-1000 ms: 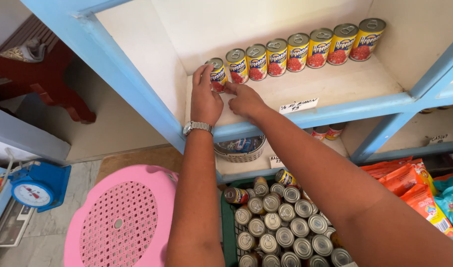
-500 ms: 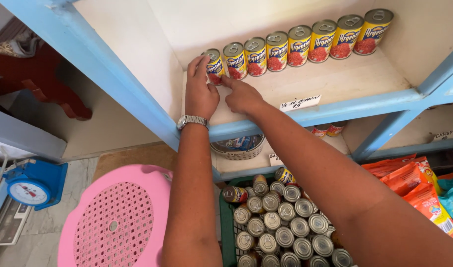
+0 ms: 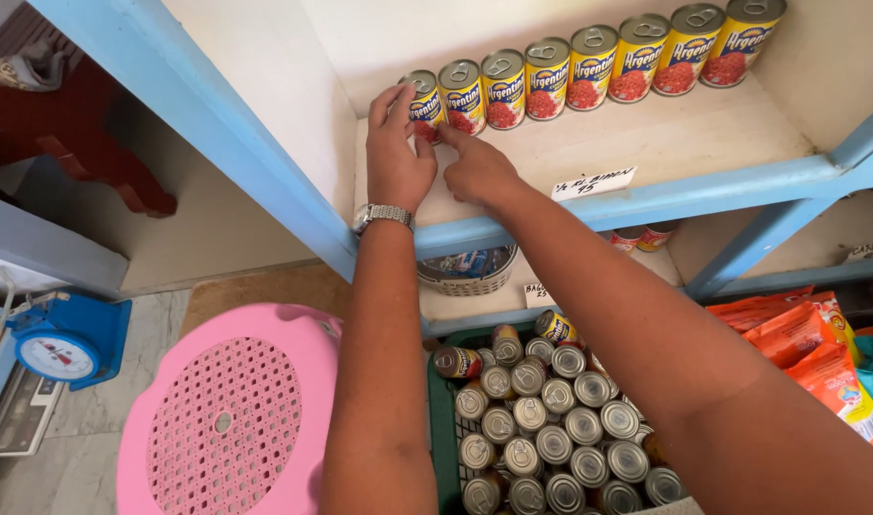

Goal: Stocking small cans onto a grocery shelf from a crate.

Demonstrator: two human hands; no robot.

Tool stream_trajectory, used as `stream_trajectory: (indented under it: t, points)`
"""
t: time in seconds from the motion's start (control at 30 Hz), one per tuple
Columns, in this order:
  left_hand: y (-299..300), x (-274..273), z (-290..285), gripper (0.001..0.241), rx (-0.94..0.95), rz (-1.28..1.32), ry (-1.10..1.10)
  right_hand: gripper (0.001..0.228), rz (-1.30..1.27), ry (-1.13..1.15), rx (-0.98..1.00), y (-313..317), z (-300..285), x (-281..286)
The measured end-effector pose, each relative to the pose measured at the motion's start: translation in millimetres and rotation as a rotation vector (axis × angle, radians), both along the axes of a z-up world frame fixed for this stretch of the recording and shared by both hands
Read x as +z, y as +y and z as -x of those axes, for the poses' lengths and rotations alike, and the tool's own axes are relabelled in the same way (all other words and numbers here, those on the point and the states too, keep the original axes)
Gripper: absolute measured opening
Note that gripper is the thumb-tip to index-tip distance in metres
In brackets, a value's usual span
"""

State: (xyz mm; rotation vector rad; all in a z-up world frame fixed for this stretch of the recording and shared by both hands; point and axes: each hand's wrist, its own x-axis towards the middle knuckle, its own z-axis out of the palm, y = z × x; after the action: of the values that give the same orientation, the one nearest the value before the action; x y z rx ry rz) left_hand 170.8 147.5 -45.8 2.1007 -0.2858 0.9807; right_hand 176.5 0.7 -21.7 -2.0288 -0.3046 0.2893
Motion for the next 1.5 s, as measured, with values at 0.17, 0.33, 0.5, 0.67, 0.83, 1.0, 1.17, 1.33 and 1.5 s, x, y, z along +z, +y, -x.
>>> stream_trajectory:
  t: [0.17, 0.33, 0.5, 0.67, 0.83, 1.0, 1.17, 1.33, 1.5]
  points:
    - [0.8, -0.7, -3.5, 0.061, 0.038, -0.044, -0.027, 0.083, -0.029, 0.008, -0.008, 0.9, 3.2, 3.2]
    - [1.3, -3.4, -2.0, 0.061, 0.076, -0.113, -0.057, 0.083, -0.046, 0.04, -0.002, 1.0, 2.5, 1.1]
    - [2.3, -2.6, -3.5, 0.065, 0.064, -0.12, -0.063, 0.081, -0.05, -0.001, -0.01, 0.8, 3.5, 0.7]
    - [3.2, -7.4, -5.3, 0.068, 0.067, -0.135, -0.058, 0.083, -0.022, -0.002, -0.006, -0.6, 9.2, 7.5]
    - [2.4, -1.2, 1.4, 0.076, 0.076, -0.146, -0.05, 0.085, -0.04, -0.023, -0.004, 1.3, 1.2, -6.0]
    - [0.2, 3.6, 9.5, 0.087, 0.167, -0.14, -0.092, 0.053, -0.218, -0.141, -0.011, -2.1, 1.1, -13.6]
    - [9.4, -0.7, 8.7, 0.08, 0.299, -0.22, -0.141, 0.04, -0.169, -0.807, -0.029, -2.3, -18.6, -63.1]
    - [4.5, 5.0, 15.7, 0.074, 0.289, -0.23, -0.19, 0.041, -0.41, -0.823, 0.205, -32.4, 49.7, -18.5]
    - [-48.3, 42.1, 79.9, 0.035, 0.074, 0.078, -0.179, 0.029, -0.345, -0.656, 0.519, -109.7, 111.9, -14.6]
